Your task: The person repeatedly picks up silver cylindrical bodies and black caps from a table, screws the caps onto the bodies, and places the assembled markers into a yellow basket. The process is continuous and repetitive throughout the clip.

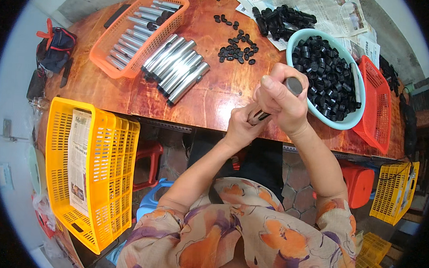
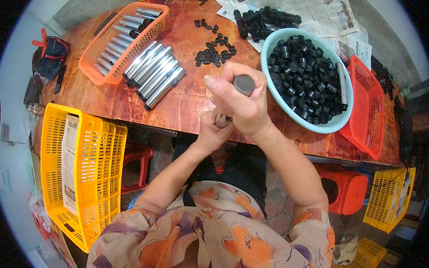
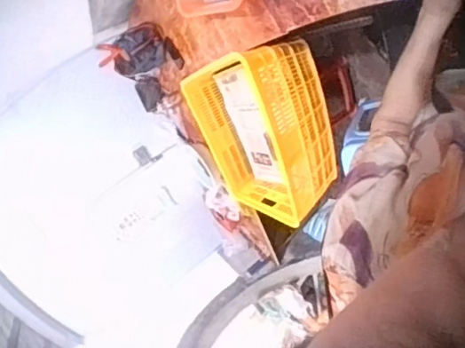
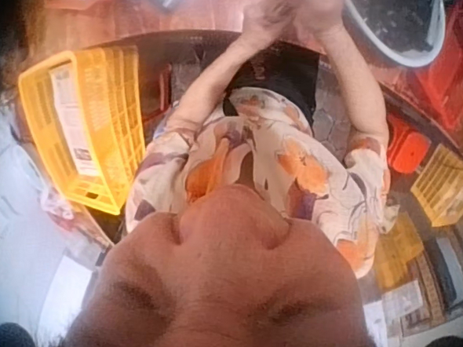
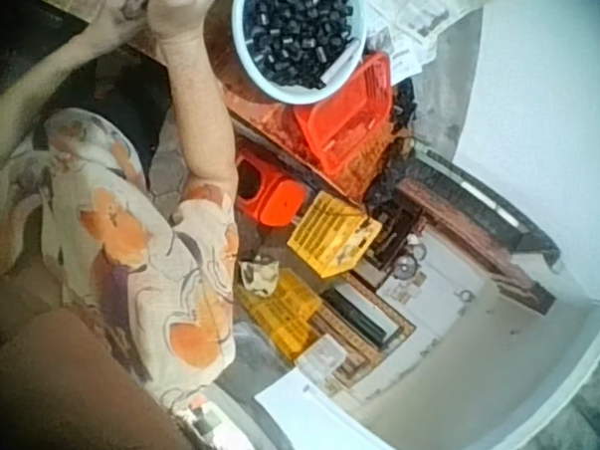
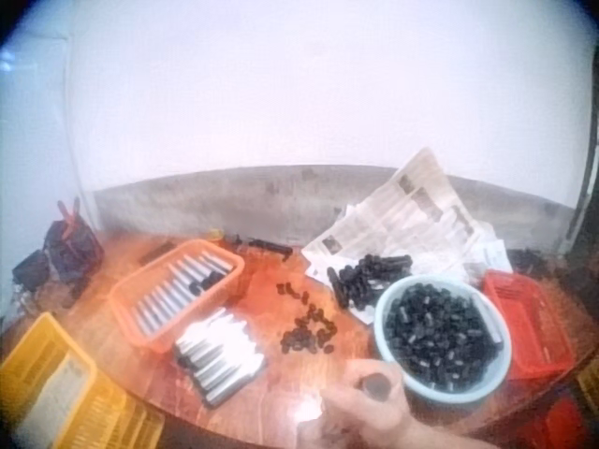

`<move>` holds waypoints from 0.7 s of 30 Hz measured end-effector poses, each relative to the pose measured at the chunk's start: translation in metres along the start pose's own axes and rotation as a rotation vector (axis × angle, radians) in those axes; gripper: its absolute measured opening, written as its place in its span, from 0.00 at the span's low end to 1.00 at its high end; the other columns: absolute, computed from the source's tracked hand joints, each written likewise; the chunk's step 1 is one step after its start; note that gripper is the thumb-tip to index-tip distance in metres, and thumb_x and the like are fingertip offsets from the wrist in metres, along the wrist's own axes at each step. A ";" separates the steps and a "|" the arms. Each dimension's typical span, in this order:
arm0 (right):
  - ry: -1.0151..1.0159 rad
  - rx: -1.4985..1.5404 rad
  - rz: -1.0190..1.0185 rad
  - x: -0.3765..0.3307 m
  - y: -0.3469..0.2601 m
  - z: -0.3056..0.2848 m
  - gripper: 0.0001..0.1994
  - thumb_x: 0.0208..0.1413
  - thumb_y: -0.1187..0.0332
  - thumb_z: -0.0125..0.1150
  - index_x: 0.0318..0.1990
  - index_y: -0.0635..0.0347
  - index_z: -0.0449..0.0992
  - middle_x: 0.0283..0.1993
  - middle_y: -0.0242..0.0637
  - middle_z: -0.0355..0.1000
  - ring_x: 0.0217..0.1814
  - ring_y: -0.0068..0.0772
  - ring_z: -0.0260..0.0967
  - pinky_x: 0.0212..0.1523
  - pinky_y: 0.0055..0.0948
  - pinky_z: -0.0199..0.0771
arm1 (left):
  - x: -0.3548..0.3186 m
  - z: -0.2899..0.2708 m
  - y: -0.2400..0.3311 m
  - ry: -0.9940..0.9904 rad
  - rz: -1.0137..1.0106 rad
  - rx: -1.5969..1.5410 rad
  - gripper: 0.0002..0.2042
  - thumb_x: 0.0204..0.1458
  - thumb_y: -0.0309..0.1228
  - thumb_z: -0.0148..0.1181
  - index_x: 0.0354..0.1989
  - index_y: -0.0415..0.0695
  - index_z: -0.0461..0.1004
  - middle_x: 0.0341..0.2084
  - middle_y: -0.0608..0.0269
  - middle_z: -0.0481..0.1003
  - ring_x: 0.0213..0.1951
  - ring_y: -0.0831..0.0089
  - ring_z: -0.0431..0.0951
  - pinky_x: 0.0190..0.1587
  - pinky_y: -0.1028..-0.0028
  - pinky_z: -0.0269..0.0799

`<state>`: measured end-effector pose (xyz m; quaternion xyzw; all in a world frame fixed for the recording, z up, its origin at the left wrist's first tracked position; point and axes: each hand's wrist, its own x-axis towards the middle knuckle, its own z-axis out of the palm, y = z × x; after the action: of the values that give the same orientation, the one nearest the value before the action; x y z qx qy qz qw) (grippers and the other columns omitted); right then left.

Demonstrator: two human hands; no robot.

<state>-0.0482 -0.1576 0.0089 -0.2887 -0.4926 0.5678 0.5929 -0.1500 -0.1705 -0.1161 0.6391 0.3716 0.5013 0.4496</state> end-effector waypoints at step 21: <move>0.088 -0.138 -0.028 0.003 0.005 0.016 0.16 0.54 0.69 0.59 0.16 0.58 0.64 0.11 0.23 0.57 0.12 0.11 0.50 0.13 0.17 0.45 | -0.002 -0.007 0.001 -0.039 -0.021 -0.035 0.06 0.45 0.24 0.63 0.30 0.34 0.74 0.15 0.60 0.71 0.18 0.79 0.67 0.22 0.75 0.64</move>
<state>-0.0654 -0.1573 0.0114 -0.3466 -0.5081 0.5110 0.6004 -0.1568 -0.1713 -0.1150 0.6370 0.3606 0.4903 0.4731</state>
